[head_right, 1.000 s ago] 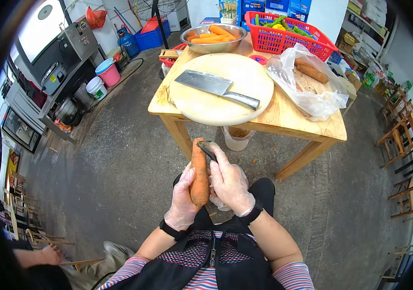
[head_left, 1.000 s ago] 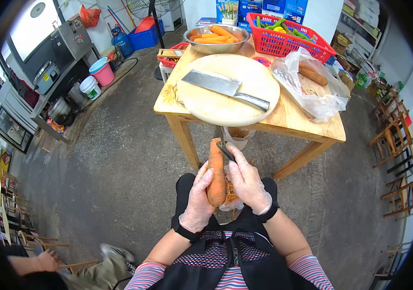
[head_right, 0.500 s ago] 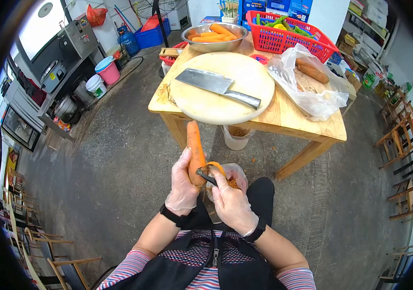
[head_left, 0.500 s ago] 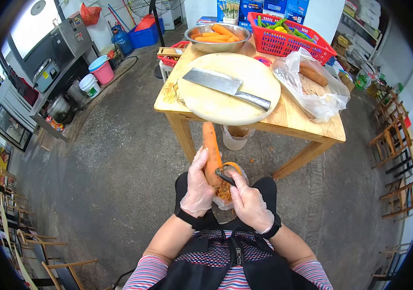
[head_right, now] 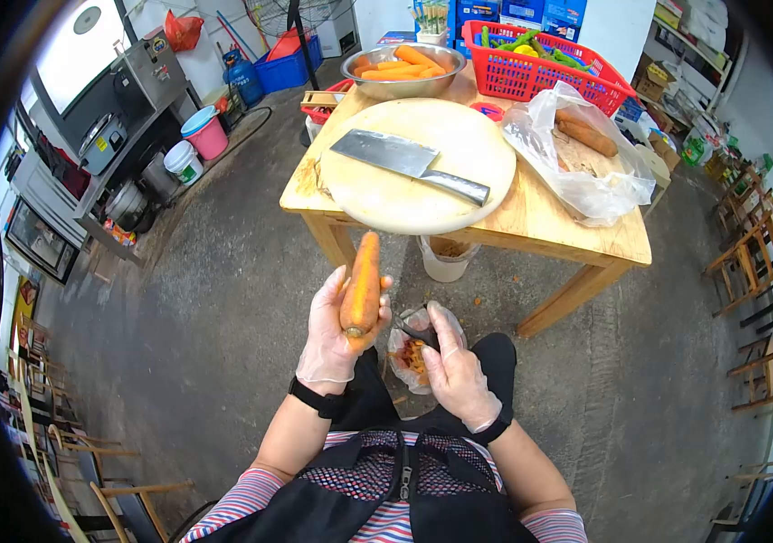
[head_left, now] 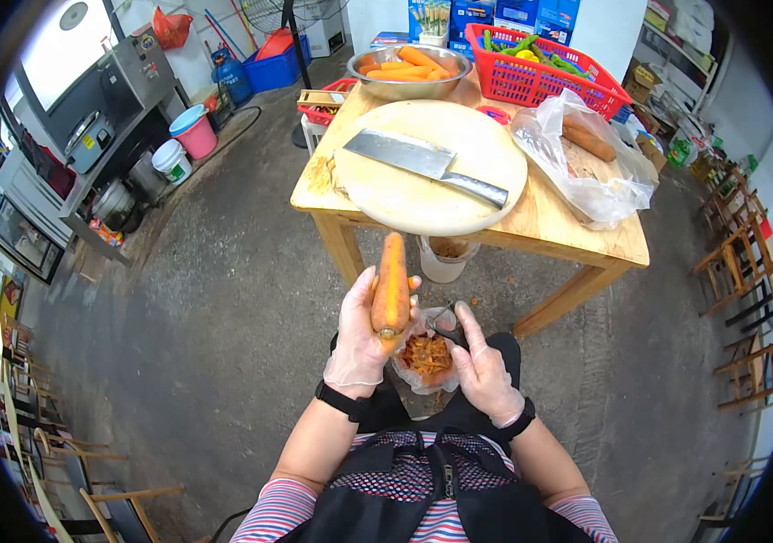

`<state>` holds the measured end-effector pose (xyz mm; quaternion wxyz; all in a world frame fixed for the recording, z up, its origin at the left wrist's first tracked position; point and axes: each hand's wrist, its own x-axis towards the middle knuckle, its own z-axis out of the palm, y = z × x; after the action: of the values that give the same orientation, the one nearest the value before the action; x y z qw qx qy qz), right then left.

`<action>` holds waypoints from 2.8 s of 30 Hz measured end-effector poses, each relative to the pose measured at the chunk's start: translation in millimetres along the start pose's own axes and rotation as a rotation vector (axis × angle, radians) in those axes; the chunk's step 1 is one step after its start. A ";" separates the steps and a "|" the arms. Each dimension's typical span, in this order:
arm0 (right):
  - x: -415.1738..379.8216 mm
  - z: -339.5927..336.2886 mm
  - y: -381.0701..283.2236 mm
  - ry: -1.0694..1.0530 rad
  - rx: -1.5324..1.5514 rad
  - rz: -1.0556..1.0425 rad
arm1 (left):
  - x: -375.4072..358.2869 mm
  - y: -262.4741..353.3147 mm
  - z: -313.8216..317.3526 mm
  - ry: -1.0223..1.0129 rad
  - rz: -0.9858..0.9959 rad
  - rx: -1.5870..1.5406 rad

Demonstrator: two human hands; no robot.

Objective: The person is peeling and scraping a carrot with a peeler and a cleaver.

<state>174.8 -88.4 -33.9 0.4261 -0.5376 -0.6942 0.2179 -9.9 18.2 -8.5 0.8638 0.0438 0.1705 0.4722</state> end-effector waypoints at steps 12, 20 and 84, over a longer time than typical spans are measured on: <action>44.1 -46.2 -55.2 -0.385 -0.178 -0.305 | -33.8 5.7 8.5 -0.041 -0.170 0.367; 71.8 -43.5 -35.0 -0.031 -0.138 -0.275 | -42.4 11.3 0.2 -0.172 -0.267 0.414; 40.1 -7.9 21.9 -0.195 0.056 0.148 | 4.4 9.0 0.4 -0.173 0.246 0.183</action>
<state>191.3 -45.1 -32.0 0.3541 -0.5514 -0.6846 0.3193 -14.8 26.8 -7.2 0.8034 0.1834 0.1310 0.5511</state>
